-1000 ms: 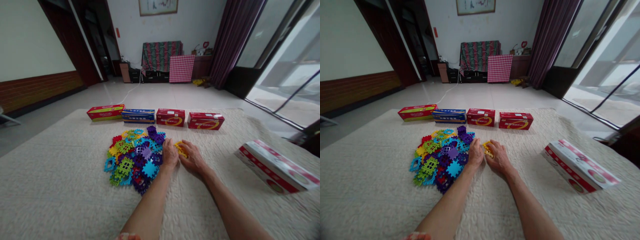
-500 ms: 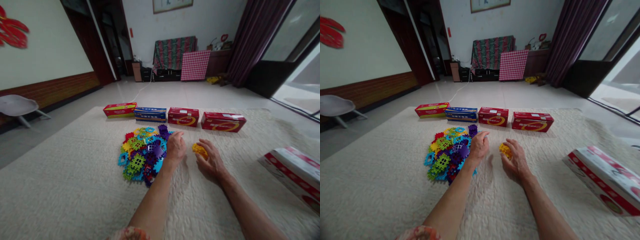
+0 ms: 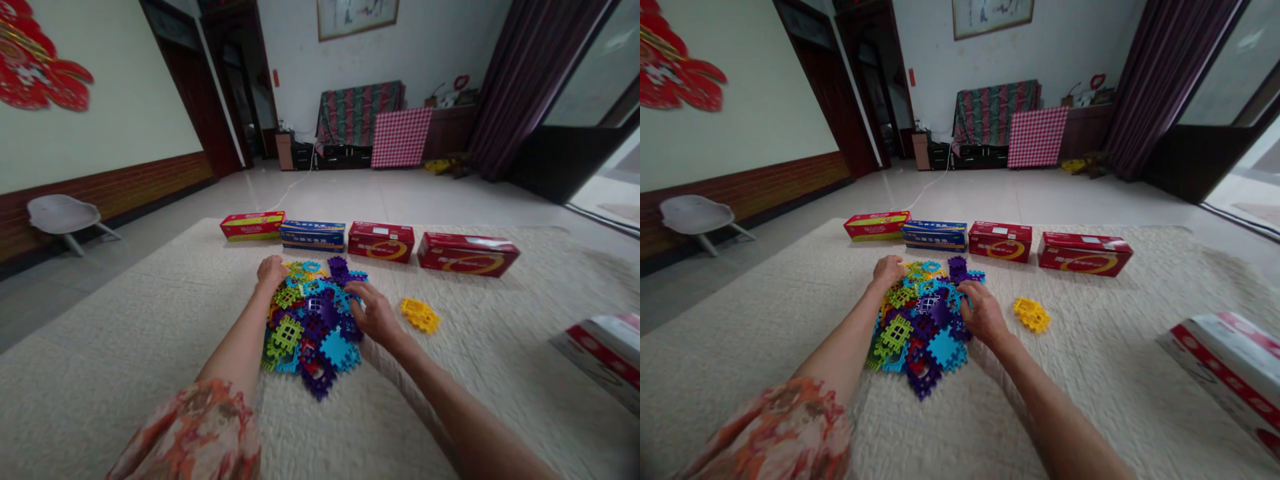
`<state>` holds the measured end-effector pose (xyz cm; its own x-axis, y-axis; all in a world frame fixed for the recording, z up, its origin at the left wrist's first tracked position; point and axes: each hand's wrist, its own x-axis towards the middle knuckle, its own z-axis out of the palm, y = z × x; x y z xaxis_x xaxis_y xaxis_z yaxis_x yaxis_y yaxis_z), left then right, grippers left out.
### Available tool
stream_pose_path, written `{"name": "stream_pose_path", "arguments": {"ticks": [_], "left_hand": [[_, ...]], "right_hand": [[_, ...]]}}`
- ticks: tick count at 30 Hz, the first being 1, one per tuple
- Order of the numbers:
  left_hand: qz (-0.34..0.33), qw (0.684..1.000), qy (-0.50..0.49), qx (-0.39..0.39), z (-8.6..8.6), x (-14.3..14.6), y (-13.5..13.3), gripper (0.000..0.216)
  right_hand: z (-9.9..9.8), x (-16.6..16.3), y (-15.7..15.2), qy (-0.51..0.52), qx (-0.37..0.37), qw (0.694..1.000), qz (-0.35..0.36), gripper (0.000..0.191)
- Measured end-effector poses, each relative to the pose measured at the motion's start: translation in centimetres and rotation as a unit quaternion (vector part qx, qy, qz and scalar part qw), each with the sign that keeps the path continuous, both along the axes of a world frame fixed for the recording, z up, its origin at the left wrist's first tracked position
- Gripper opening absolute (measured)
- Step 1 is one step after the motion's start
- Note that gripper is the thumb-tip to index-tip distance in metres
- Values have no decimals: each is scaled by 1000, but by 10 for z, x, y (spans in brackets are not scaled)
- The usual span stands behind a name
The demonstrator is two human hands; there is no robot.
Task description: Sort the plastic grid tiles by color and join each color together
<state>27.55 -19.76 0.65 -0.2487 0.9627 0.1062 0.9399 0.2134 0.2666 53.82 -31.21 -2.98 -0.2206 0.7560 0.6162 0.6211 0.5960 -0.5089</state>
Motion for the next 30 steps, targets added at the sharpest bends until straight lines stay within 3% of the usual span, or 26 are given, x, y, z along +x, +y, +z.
{"name": "stream_pose_path", "arguments": {"ticks": [3,5,8,11,14,17,21,26,30], "left_hand": [[5,1000,2,-24,-9,-8,10,35],[10,999,0,-33,-15,-11,15,32],[23,999,-5,-41,-22,-16,22,29],[35,998,-11,-53,-25,-17,28,26],[46,997,-10,-64,-26,-16,32,27],[41,997,5,-59,-25,-14,32,29],[21,999,12,-23,-17,-14,25,25],[22,996,9,86,3,-19,9,27],[23,984,-53,171,23,-16,-6,24]], "right_hand": [[24,-24,37,-88,-78,993,-24,31],[40,-40,61,-217,-158,961,-68,32],[53,-60,92,-281,-207,931,-107,26],[53,-75,115,-316,-247,904,-147,24],[49,-85,131,-342,-286,878,-172,35],[47,-90,137,-350,-298,870,-180,41],[47,-89,134,-334,-280,881,-182,34],[50,-88,119,-285,-199,921,-176,26],[54,-87,104,-135,-122,974,-137,19]]}}
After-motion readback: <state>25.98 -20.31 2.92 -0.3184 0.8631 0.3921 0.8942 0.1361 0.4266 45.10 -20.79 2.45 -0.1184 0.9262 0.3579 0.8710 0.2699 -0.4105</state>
